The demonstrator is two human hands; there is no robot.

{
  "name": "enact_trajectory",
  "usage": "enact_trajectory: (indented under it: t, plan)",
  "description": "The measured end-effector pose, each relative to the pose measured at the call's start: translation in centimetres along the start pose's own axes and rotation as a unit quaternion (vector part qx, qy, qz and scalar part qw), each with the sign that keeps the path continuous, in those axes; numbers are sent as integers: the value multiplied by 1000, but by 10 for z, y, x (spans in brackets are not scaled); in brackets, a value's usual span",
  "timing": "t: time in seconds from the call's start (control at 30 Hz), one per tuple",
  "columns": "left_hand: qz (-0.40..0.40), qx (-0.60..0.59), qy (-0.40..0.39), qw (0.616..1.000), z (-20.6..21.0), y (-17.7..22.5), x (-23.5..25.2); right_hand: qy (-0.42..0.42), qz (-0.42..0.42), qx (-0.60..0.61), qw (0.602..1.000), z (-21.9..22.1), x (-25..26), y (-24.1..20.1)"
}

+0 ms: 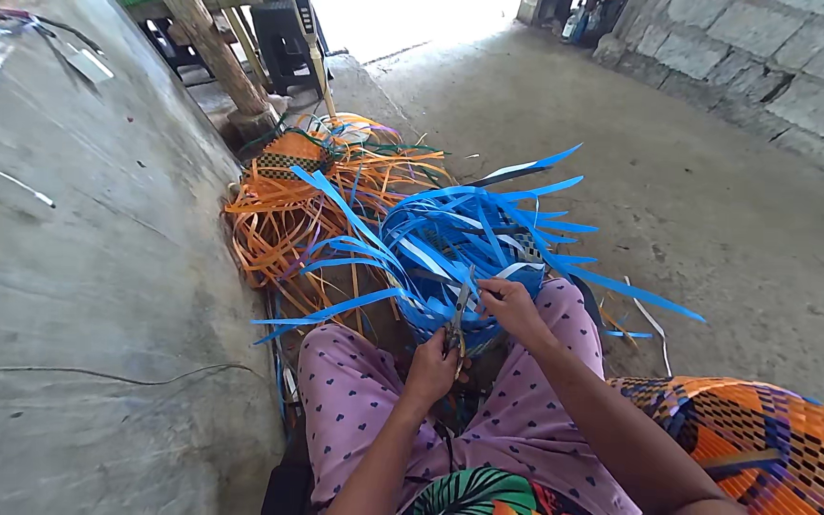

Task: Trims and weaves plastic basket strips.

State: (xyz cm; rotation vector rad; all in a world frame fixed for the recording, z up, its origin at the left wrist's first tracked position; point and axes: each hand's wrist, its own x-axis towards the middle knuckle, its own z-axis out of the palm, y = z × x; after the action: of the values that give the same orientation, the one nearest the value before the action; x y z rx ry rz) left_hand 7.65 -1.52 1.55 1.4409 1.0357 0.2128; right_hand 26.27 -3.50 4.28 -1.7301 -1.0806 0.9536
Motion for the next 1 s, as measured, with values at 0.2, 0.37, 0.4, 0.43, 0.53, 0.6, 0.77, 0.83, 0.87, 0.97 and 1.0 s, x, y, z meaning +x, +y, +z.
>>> enact_trajectory:
  t: [0.2,0.37,0.4,0.43,0.53,0.6,0.77,0.83,0.87,0.97,1.0]
  plan:
    - [3,18,32,999,-19,7,-11,40,7,145,989,-5,0,-4]
    - [113,147,250,950,-63,9,-14,97,-71,286,951,-5,-5,-12]
    - [125,180,285,933,-73,10,-11,101,-84,304,944,-3,-6,-16]
    - [126,211,304,920,-84,11,-6,101,-97,316,938,0,-7,-19]
    - [76,274,262,922,-108,7,14,80,-144,314,935,10,-10,-21]
    - [57,285,212,933,-115,0,23,54,-197,283,937,18,-12,-20]
    - [51,259,187,946,-110,6,-2,-80,-284,267,918,42,-19,-23]
    - [45,244,186,951,-110,18,-23,-118,-270,195,935,51,-25,-29]
    - [44,229,185,954,-110,25,-34,-126,-272,148,943,56,-27,-31]
    - [79,122,189,971,-109,39,-67,-111,-307,23,945,75,-30,-39]
    - [99,71,184,975,-106,44,-78,-99,-332,-1,938,81,-30,-41]
